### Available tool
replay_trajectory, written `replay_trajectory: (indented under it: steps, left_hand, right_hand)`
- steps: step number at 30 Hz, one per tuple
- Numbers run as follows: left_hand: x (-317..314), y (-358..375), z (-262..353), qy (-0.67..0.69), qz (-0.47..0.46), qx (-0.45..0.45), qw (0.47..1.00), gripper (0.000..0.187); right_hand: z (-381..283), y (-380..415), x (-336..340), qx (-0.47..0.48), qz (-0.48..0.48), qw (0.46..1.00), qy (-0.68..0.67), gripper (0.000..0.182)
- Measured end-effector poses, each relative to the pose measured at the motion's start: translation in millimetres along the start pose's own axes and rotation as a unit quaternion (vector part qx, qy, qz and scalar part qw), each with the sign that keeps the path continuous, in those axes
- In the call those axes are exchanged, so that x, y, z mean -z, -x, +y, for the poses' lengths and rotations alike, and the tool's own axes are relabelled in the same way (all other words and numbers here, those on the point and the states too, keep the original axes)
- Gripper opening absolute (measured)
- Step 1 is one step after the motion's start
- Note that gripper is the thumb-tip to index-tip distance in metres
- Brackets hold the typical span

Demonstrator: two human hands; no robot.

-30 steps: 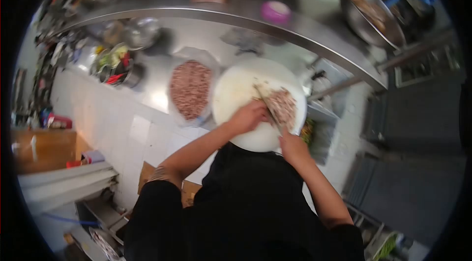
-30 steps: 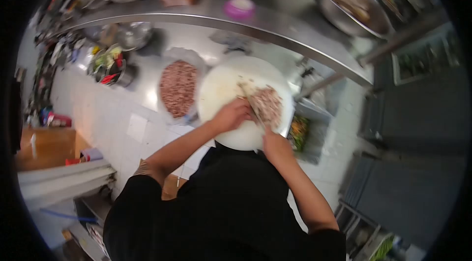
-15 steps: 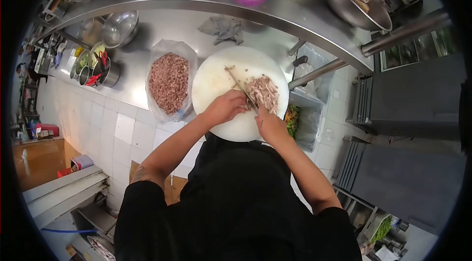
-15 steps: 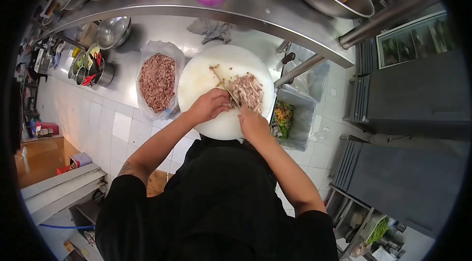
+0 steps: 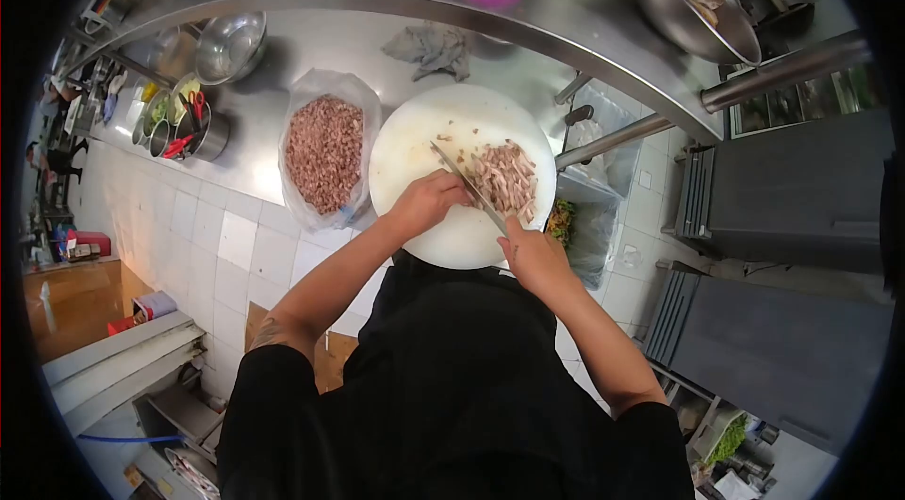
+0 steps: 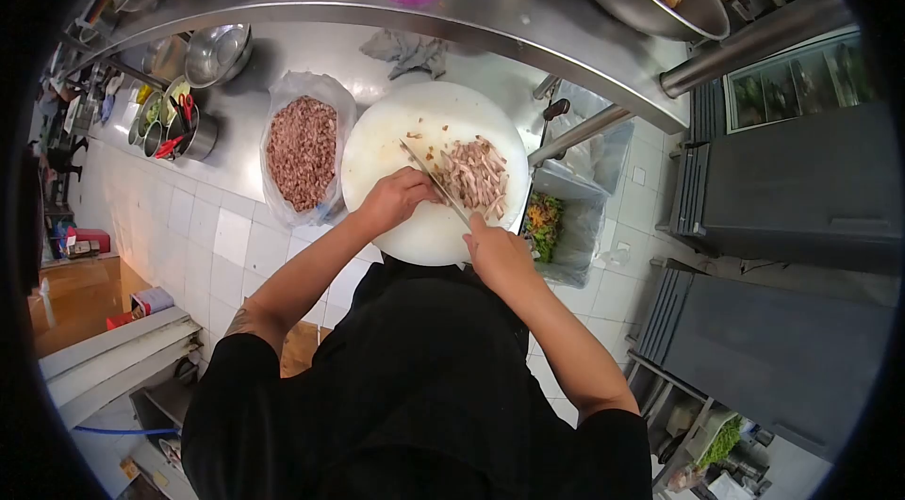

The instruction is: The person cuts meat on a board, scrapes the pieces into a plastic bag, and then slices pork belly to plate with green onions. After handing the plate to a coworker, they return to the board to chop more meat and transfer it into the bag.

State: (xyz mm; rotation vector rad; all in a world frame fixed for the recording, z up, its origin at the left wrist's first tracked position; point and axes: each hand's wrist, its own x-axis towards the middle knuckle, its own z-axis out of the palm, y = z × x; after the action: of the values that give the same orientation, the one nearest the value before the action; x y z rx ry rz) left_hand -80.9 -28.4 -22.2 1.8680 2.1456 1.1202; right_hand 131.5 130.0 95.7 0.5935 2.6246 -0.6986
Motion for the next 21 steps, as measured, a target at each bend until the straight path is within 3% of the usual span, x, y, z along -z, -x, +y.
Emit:
replay_trajectory:
  steps: [6,12,18,21]
  left_hand:
    - [-7,9,2,-0.01,0.038,0.014,0.999,0.021]
    - [-6,8,4,0.004,0.051,0.01,0.999,0.023]
    - [-4,6,7,0.011,0.065,0.015,0.998,0.024]
    - [-7,8,5,0.013,0.067,0.022,0.997,0.023]
  right_hand:
    - [9,-34,-35,0.04,0.065,0.996,-0.037,0.032]
    - [2,-7,-17,-0.007,-0.001,1.0,-0.019,0.034]
    - [9,-40,-35,0.068,0.11,0.991,-0.033,0.04]
    - [1,-15,-6,0.021,0.011,0.999,-0.029,0.042]
